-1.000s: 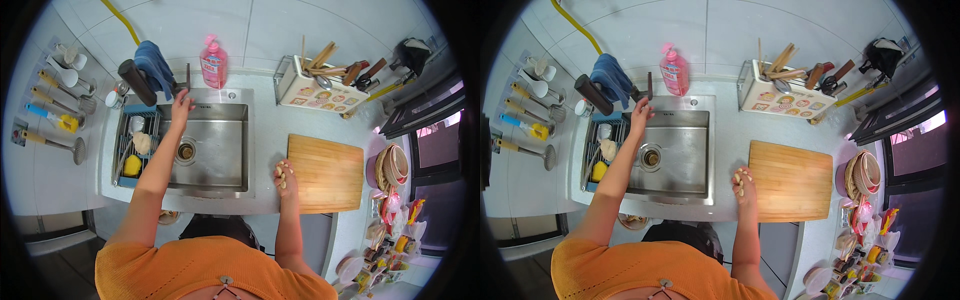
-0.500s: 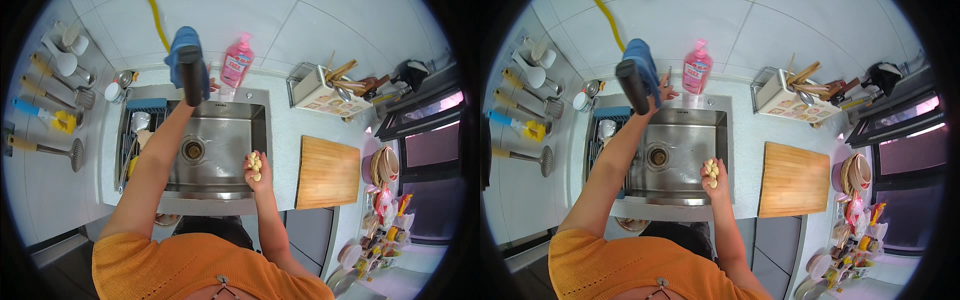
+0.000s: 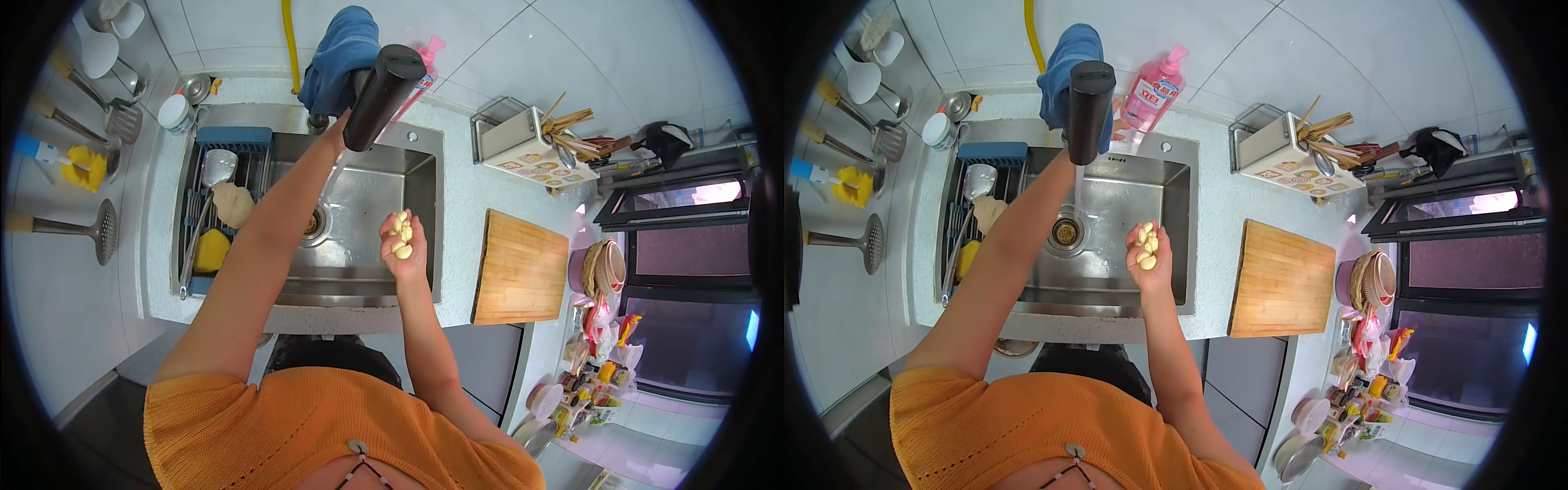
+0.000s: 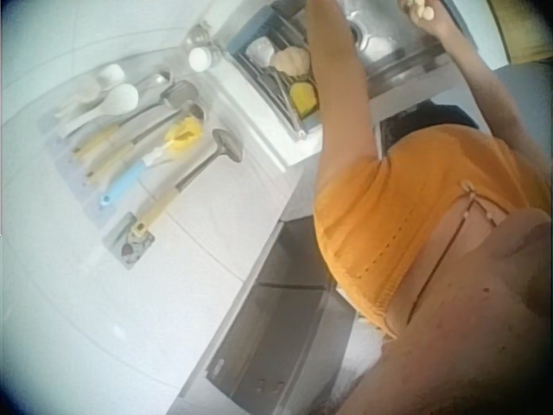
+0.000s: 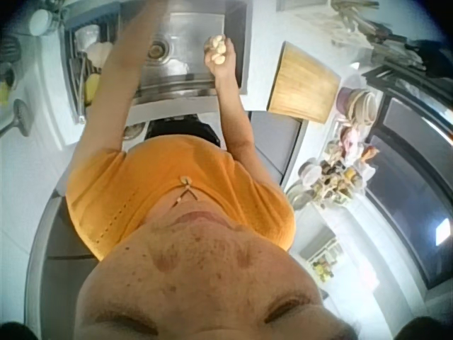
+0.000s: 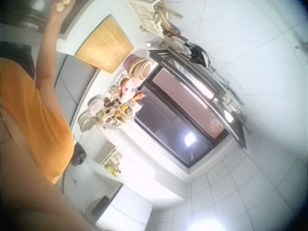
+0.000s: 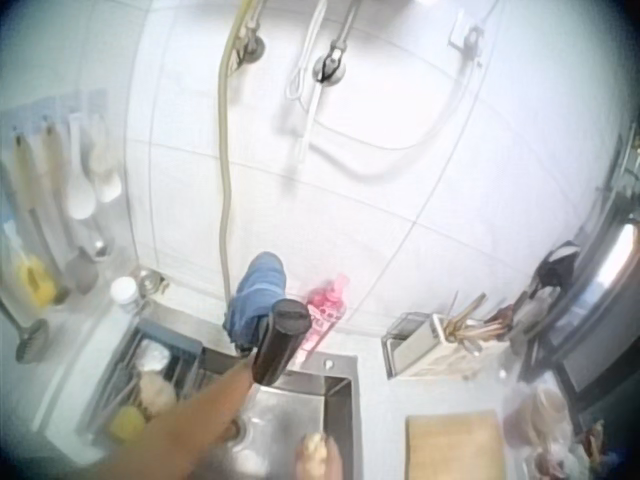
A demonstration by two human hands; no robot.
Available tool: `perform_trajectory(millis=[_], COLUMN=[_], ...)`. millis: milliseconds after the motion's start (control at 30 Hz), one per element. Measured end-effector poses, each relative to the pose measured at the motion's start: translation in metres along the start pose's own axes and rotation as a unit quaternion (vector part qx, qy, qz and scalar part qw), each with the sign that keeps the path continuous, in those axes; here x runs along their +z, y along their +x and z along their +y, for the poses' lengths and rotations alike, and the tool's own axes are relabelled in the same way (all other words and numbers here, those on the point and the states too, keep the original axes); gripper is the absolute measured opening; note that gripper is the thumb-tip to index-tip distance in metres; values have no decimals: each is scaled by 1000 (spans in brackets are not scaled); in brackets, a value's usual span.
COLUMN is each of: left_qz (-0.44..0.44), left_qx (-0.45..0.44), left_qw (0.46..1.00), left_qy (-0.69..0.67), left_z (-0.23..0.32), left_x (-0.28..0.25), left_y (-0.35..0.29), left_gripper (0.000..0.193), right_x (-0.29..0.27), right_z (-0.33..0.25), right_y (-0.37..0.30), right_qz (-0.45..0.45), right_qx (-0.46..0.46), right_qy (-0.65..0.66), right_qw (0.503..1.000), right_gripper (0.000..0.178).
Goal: The person handles garlic cloves from a red colander, washes them in a sink under running water, and then chops them with a cleaver on a wooden cutting board.
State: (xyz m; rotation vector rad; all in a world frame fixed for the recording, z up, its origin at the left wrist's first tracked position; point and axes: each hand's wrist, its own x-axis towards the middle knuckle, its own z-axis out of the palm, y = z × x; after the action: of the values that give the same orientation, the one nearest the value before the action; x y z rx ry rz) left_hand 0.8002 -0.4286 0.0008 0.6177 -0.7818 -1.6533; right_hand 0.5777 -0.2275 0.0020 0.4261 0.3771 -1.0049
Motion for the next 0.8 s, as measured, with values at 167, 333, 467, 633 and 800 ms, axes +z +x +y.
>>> perform_trajectory(millis=[167,333,467,633,800], left_qz=[138,247,302,323,308], left_qx=[-5,-14,10,24,29], left_qw=[990,968,947,931,929], left_qy=[-44,-52,-110,-165,-202], left_z=[-2,-16,-4,9,12], left_x=[-9,-20,0,2,7], left_y=[-37,-120,-180,-202,-189], left_gripper=[44,36,32,30,32], right_x=[34,46,40,54,63], right_z=[17,37,60,89,96], right_y=[20,59,87,114,138], right_qz=[25,-31,-74,-23,-5], right_qx=[-54,29,115,164,52], right_qy=[-6,-1,-14,-29,-107], right_qw=[998,999,991,986,993], right_gripper=[18,15,16,28,33])
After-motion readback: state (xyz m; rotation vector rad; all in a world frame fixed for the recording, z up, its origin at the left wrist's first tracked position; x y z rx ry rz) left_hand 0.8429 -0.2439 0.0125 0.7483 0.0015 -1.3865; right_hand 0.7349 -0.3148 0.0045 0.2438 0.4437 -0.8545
